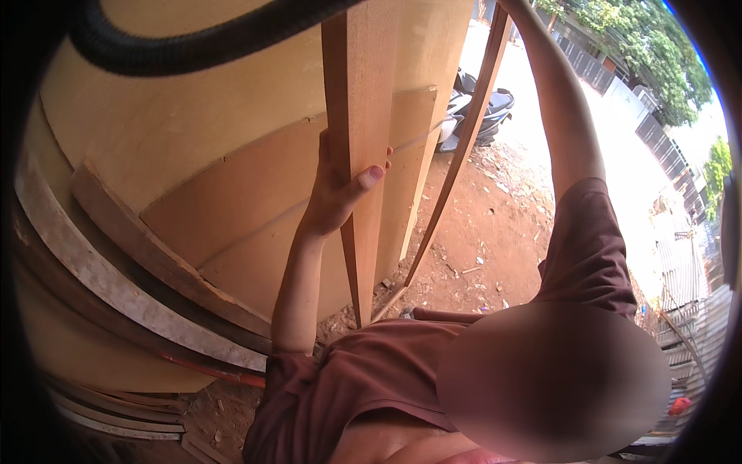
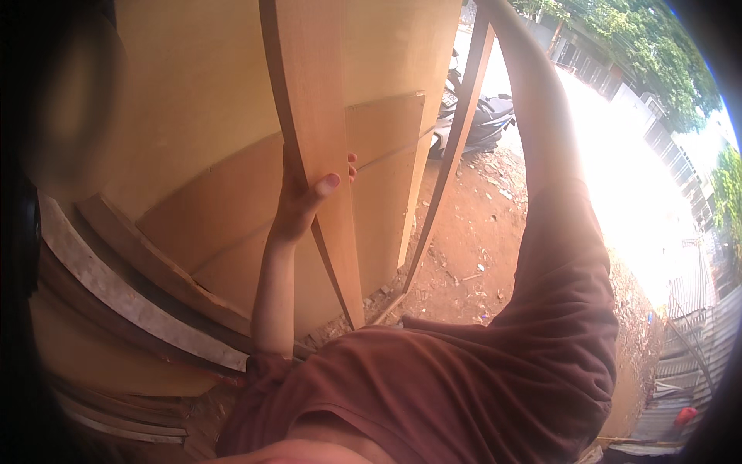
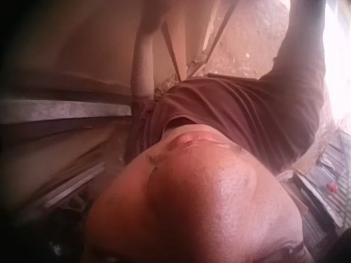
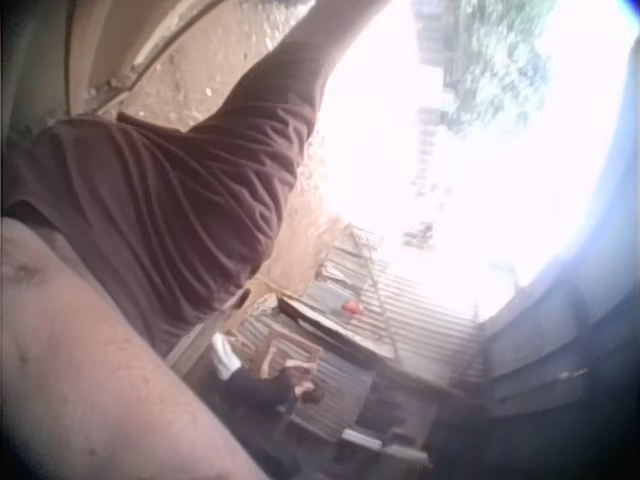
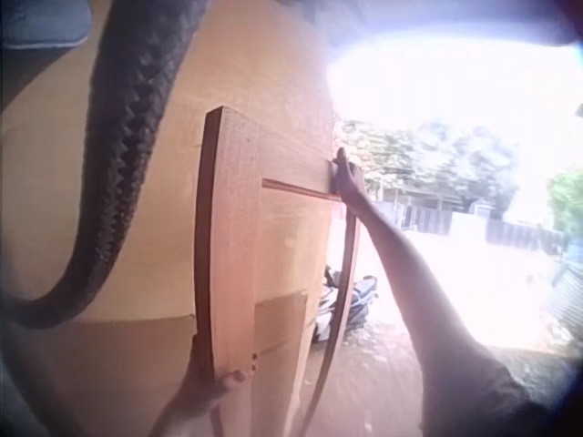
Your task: The person assembles a wooden frame by hand, fitting long wooden strips into grooves on a large flat board. The person repeatedly lifts, aligns, and presses the strips into place to form a rectangular frame structure.
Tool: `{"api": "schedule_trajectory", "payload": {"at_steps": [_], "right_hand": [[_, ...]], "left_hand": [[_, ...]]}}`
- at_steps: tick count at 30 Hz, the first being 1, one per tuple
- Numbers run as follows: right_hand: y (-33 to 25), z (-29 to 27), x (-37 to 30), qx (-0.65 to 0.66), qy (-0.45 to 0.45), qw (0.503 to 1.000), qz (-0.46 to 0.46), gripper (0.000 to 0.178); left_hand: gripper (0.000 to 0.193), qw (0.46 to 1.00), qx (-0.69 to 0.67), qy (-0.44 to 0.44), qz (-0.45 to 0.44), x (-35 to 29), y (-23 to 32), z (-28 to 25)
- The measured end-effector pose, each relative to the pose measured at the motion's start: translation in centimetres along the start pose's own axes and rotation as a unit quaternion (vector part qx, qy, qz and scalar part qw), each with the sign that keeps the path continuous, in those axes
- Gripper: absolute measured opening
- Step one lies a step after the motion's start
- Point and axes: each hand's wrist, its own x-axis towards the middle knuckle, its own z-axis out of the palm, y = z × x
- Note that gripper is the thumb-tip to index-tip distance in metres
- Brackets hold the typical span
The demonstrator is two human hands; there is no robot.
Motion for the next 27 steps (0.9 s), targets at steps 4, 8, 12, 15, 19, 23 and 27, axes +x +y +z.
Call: {"api": "schedule_trajectory", "payload": {"at_steps": [4, 8, 12, 15, 19, 23, 27], "right_hand": [[-5.2, -2.3, -2.6, -0.072, 0.011, 0.996, -0.049, 0.096], [-15.5, -2.4, -6.7, 0.148, -0.091, 0.953, -0.246, 0.070], [-13.1, -3.6, -5.3, 0.149, -0.065, 0.901, -0.403, 0.053], [-5.3, -5.4, -3.7, 0.092, -0.030, 0.961, -0.261, 0.058], [-2.2, -6.6, -2.9, 0.146, -0.035, 0.989, -0.014, 0.071], [-10.2, -3.5, -5.7, 0.110, 0.017, 0.942, -0.317, 0.044], [-15.5, -0.3, -6.6, 0.215, 0.037, 0.898, -0.381, 0.036]], "left_hand": [[0.063, 1.000, -0.007, 0.010, -0.007, -0.4, 0.6, 1.7], [0.065, 0.998, 0.015, 0.060, -0.023, -0.9, 1.1, 3.7], [0.066, 0.998, 0.022, 0.052, -0.031, -1.4, 1.4, 4.9], [0.067, 0.998, 0.012, 0.052, -0.023, -1.4, 1.2, 5.2], [0.072, 1.000, 0.004, 0.023, -0.018, -0.1, 0.3, 5.1], [0.068, 0.999, 0.003, 0.024, -0.022, 1.8, -0.7, 5.4], [0.064, 0.999, 0.034, -0.007, -0.036, 2.3, -0.5, 4.8]]}}
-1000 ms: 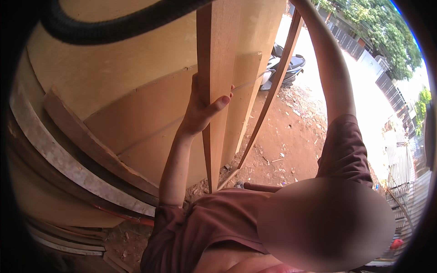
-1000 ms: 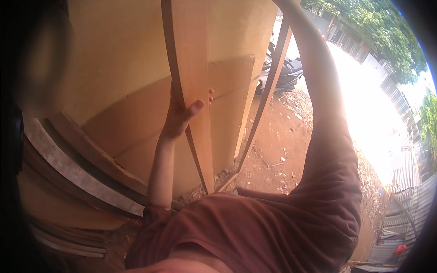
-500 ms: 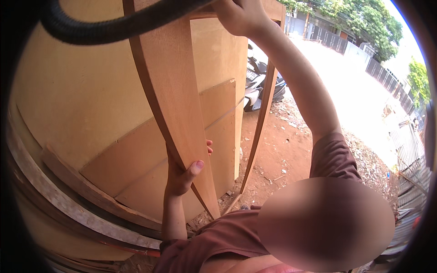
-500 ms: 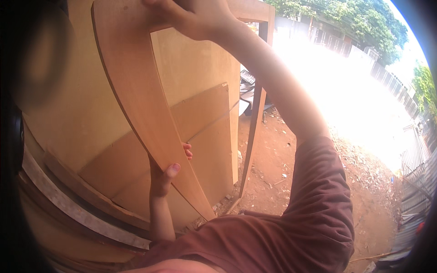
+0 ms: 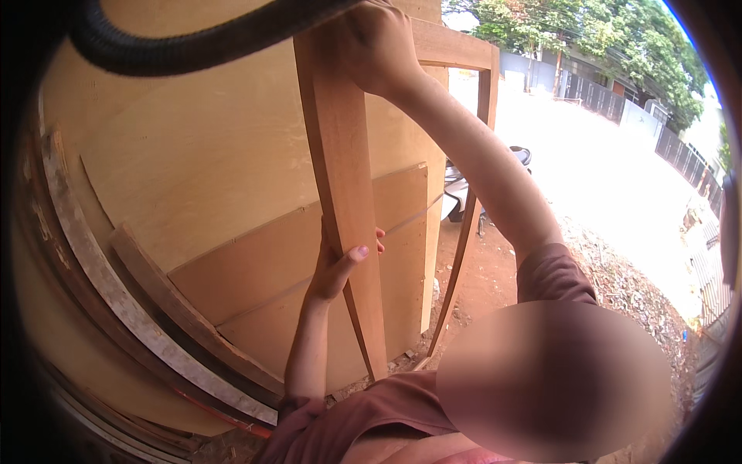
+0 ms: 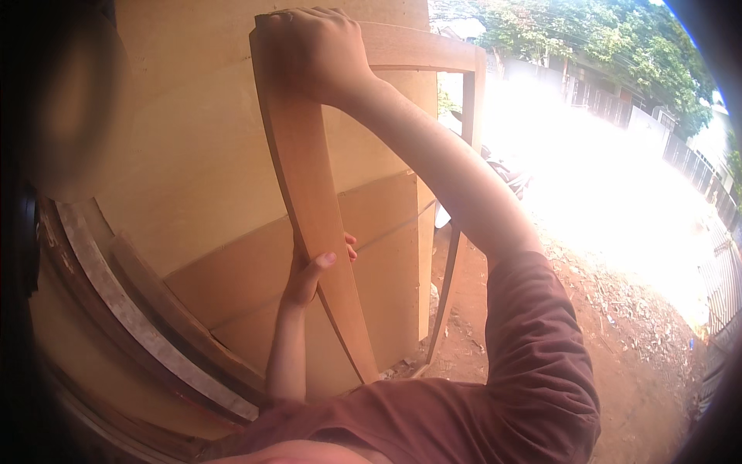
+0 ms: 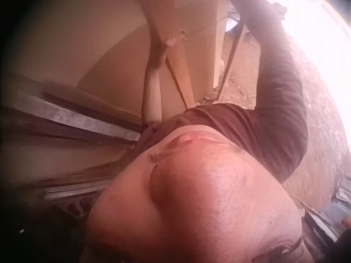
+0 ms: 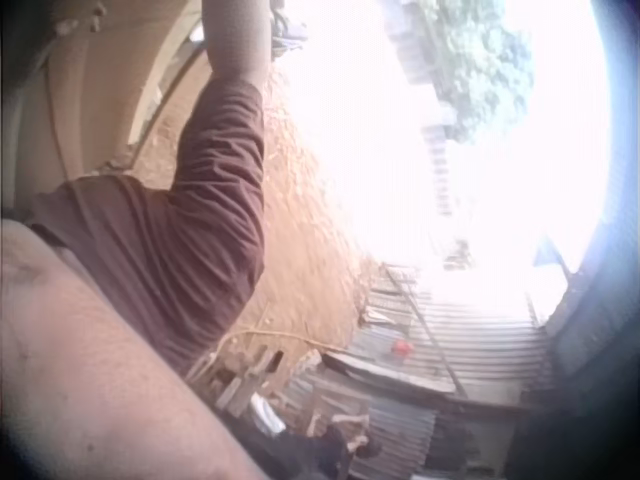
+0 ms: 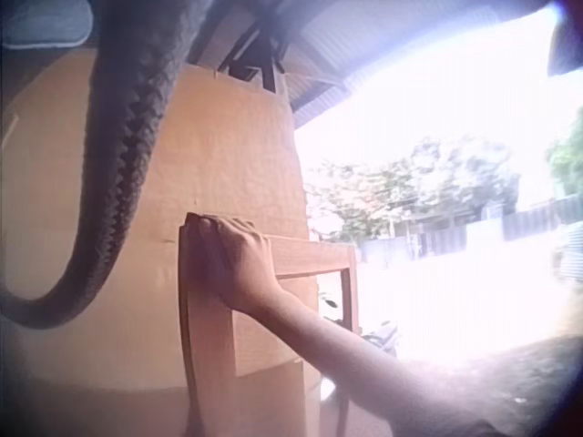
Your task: The person assembles a wooden frame by hand, fitting long wooden strips into grooves on a large flat board. The person repeatedly lifts, aligns, and presses the strips into place to form a rectangular frame structure.
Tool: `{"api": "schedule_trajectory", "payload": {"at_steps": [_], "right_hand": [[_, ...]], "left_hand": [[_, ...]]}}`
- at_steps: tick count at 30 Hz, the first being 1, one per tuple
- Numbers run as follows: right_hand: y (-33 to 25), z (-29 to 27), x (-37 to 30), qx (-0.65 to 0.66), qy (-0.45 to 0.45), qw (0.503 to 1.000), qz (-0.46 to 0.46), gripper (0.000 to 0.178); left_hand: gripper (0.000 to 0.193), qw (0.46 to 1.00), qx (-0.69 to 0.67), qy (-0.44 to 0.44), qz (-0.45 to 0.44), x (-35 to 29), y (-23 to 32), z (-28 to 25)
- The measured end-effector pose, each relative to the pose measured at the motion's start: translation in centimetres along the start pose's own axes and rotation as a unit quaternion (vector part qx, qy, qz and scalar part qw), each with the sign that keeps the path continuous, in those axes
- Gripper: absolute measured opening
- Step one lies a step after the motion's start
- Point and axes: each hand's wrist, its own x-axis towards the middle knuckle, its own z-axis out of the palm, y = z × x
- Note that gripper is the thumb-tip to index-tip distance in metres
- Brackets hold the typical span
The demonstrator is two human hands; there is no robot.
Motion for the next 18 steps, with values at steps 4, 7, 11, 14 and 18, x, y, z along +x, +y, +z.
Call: {"api": "schedule_trajectory", "payload": {"at_steps": [4, 7, 11, 14, 18], "right_hand": [[3.0, -3.8, -1.8, -0.102, -0.111, 0.948, 0.281, 0.042], [4.5, -7.8, -2.6, -0.138, -0.050, 0.910, 0.387, 0.055], [1.4, -6.1, -0.7, -0.105, -0.085, 0.931, 0.338, 0.053], [-2.6, 0.0, 0.0, -0.152, -0.126, 0.978, 0.064, 0.042], [-1.0, -0.3, 0.7, -0.095, -0.206, 0.938, 0.263, 0.035]], "left_hand": [[0.060, 1.000, 0.012, -0.004, 0.022, -0.2, -0.2, -1.2], [0.058, 1.000, 0.009, -0.001, 0.019, -0.6, -0.6, -2.1], [0.056, 0.999, 0.001, 0.002, 0.043, -0.2, -0.9, -2.6], [0.056, 0.999, 0.007, 0.000, 0.042, -0.1, -0.6, -2.3], [0.058, 1.000, 0.011, 0.003, 0.028, -1.7, 0.1, -2.1]]}}
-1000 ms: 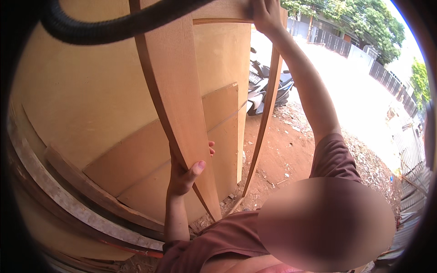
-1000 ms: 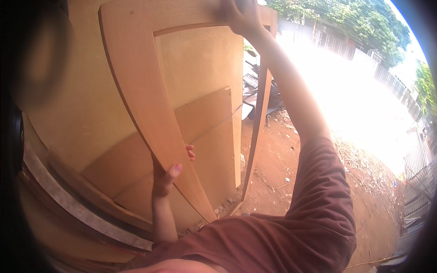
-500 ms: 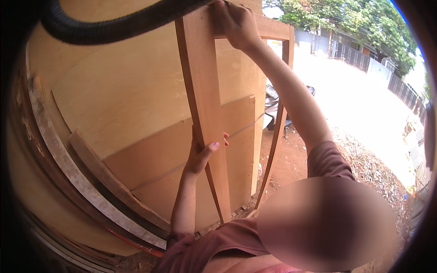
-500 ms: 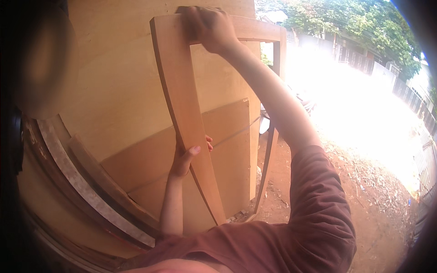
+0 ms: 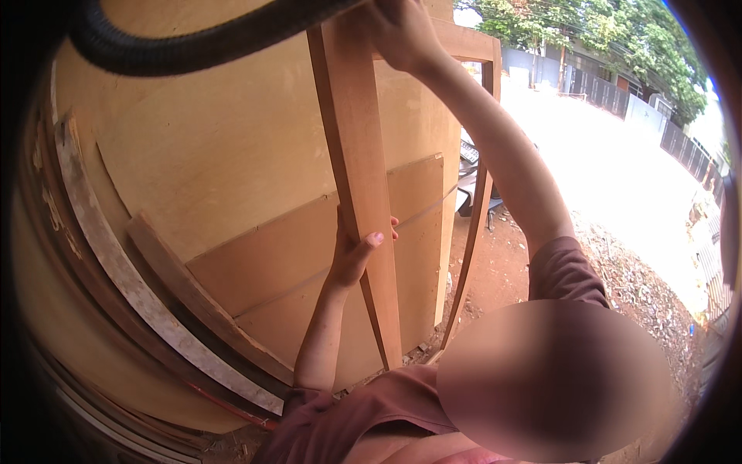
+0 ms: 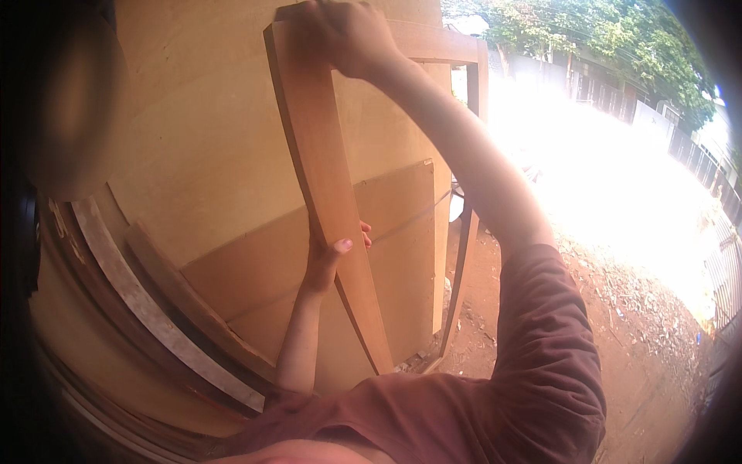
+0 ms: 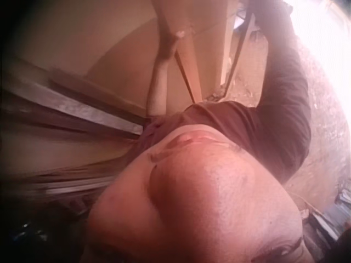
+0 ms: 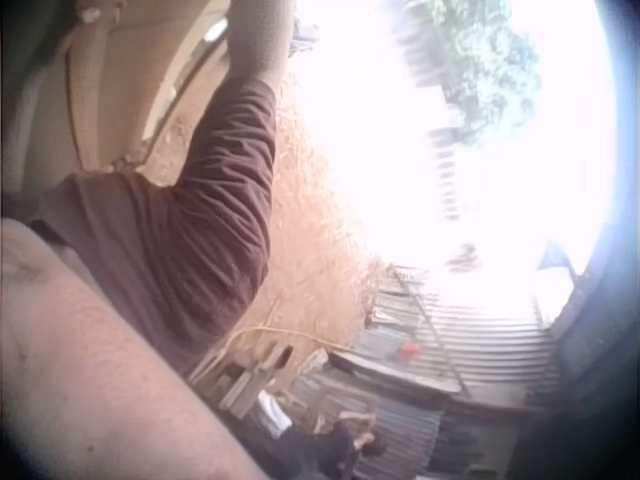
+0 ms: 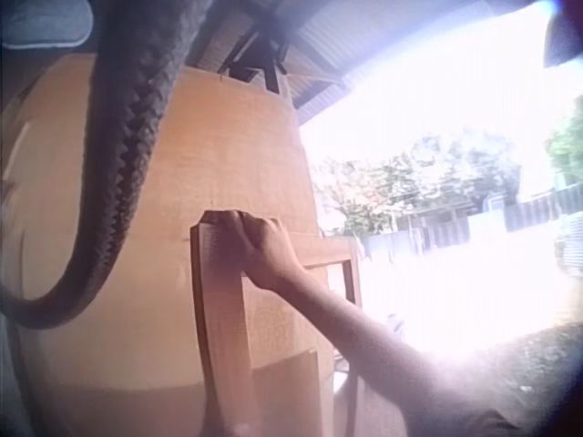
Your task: The person assembles a wooden frame by hand, fitting long wooden strips into grooves on a large flat board. The person repeatedly lifts, aligns, and presses the strips into place to form a rectangular frame structure.
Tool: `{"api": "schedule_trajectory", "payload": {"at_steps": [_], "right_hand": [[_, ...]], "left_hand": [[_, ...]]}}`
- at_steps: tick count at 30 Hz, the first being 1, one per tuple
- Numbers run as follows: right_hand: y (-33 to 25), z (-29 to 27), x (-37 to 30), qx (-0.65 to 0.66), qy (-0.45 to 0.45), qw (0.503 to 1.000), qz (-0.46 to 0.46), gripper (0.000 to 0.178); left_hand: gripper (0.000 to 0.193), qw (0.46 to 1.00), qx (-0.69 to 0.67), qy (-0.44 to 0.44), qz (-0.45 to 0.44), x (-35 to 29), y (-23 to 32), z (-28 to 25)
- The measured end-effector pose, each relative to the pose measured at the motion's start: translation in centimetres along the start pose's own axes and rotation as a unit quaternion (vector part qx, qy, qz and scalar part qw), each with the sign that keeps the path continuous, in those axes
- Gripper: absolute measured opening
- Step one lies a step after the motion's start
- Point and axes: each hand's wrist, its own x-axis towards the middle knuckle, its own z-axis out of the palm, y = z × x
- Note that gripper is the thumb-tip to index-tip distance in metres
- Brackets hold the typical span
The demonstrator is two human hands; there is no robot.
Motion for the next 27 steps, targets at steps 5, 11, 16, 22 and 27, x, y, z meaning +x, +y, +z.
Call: {"api": "schedule_trajectory", "payload": {"at_steps": [5, 11, 16, 22, 27], "right_hand": [[9.8, -6.8, -2.1, -0.284, 0.043, 0.955, 0.069, 0.028], [2.8, -5.5, -1.2, -0.092, 0.010, 0.993, 0.069, 0.052], [-3.4, -2.7, -1.8, 0.083, 0.006, 0.996, -0.016, 0.043], [12.6, -6.1, -2.1, -0.034, 0.072, 0.986, 0.145, 0.052], [15.1, -8.6, -1.3, -0.063, 0.060, 0.974, 0.210, 0.049]], "left_hand": [[0.058, 0.999, -0.020, -0.011, 0.026, -1.7, 0.6, -0.4], [0.059, 0.999, -0.024, -0.032, 0.035, -1.1, 0.3, -0.1], [0.059, 0.998, -0.048, -0.028, 0.007, -1.7, 0.1, -0.3], [0.061, 0.997, -0.054, -0.042, 0.018, -2.3, -0.3, -0.7], [0.063, 0.998, -0.044, -0.046, 0.012, -1.8, -0.9, -1.4]]}}
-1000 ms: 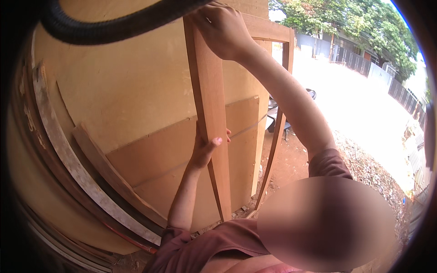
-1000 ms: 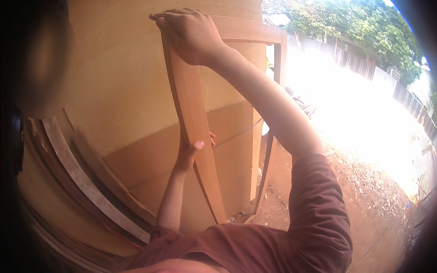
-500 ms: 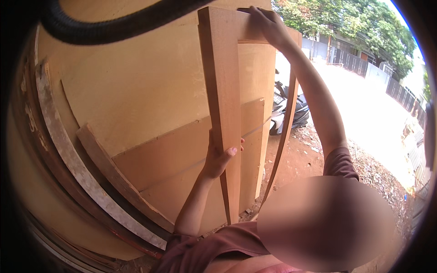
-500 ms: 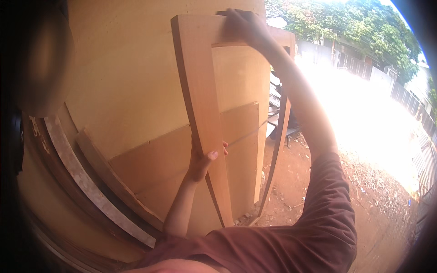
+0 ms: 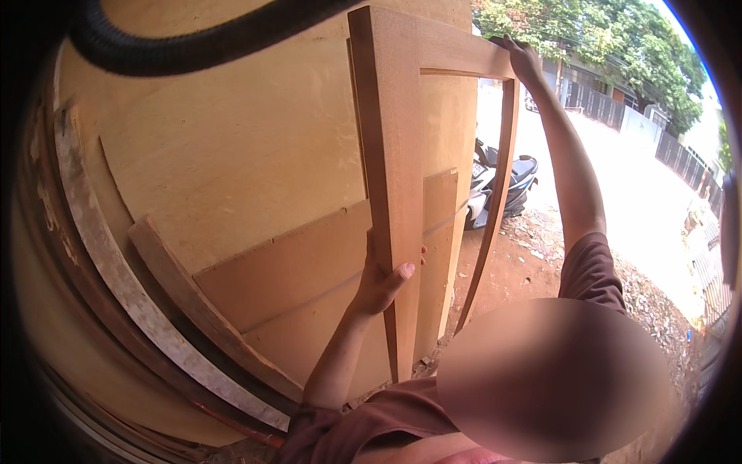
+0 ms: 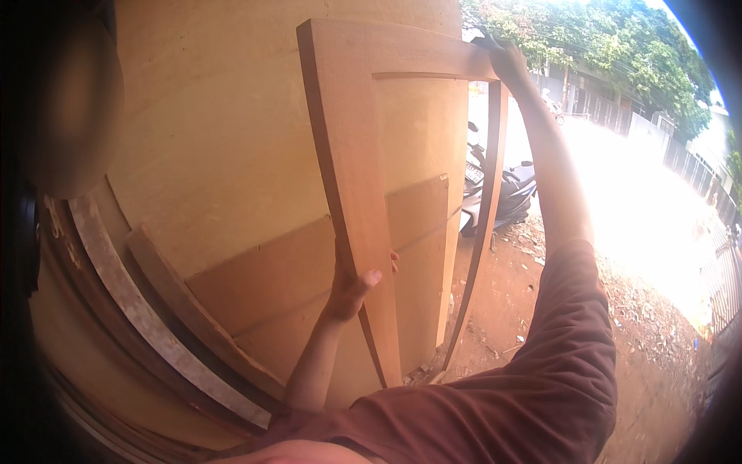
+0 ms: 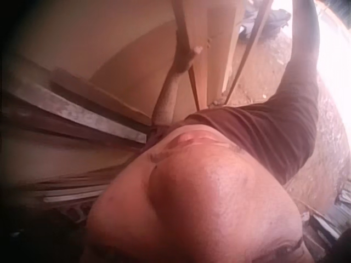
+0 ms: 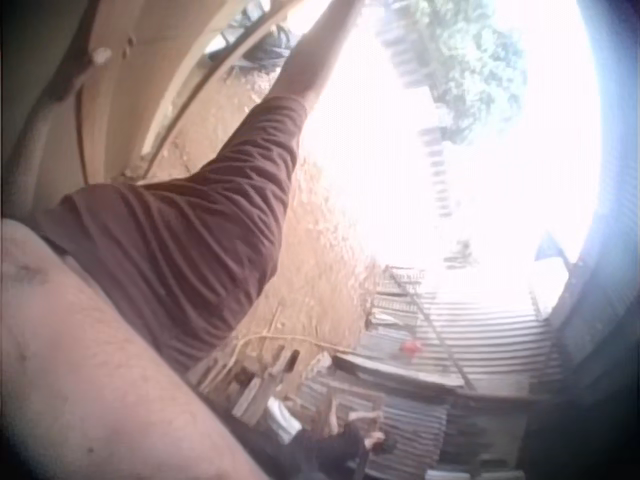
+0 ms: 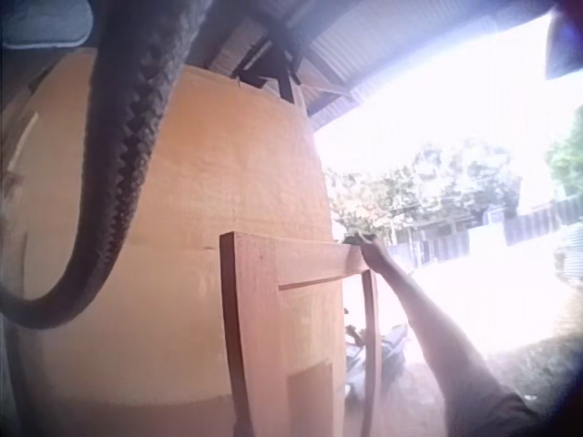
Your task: The person assembles a wooden frame by hand, fitting long wooden strips into grooves on a large flat board. The person repeatedly lifts, aligns, and presses the strips into place to form a rectangular frame structure.
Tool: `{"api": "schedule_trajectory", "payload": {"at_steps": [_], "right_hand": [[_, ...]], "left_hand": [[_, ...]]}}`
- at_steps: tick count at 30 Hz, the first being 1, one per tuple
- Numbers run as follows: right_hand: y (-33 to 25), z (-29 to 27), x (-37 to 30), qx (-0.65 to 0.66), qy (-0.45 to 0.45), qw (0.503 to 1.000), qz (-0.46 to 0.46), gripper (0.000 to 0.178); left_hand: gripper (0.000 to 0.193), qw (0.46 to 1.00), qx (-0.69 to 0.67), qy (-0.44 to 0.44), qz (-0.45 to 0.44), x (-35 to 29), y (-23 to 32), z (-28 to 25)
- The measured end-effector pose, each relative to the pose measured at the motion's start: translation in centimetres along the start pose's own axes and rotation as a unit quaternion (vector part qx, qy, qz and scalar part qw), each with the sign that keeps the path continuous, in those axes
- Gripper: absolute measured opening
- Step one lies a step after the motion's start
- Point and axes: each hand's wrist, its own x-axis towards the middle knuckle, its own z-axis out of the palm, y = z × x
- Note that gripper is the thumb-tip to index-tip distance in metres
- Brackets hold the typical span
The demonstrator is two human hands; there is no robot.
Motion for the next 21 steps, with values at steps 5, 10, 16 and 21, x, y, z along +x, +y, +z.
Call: {"api": "schedule_trajectory", "payload": {"at_steps": [5, 10, 16, 21], "right_hand": [[-14.3, 4.6, -6.4, 0.177, -0.114, 0.953, -0.217, 0.053], [-16.3, 4.0, -7.9, 0.131, -0.032, 0.940, -0.312, 0.044], [-2.8, 1.3, -2.7, -0.047, 0.141, 0.969, -0.198, 0.053], [-5.7, 2.6, -3.4, -0.048, -0.006, 0.994, -0.097, 0.050]], "left_hand": [[0.062, 1.000, 0.015, 0.005, -0.001, -0.3, 0.0, -0.7], [0.064, 1.000, 0.006, 0.011, -0.011, -1.0, 0.6, -0.3], [0.063, 1.000, -0.005, 0.017, -0.009, -0.5, 0.5, -0.2], [0.062, 1.000, -0.016, 0.022, 0.005, -0.1, 0.3, -0.4]]}}
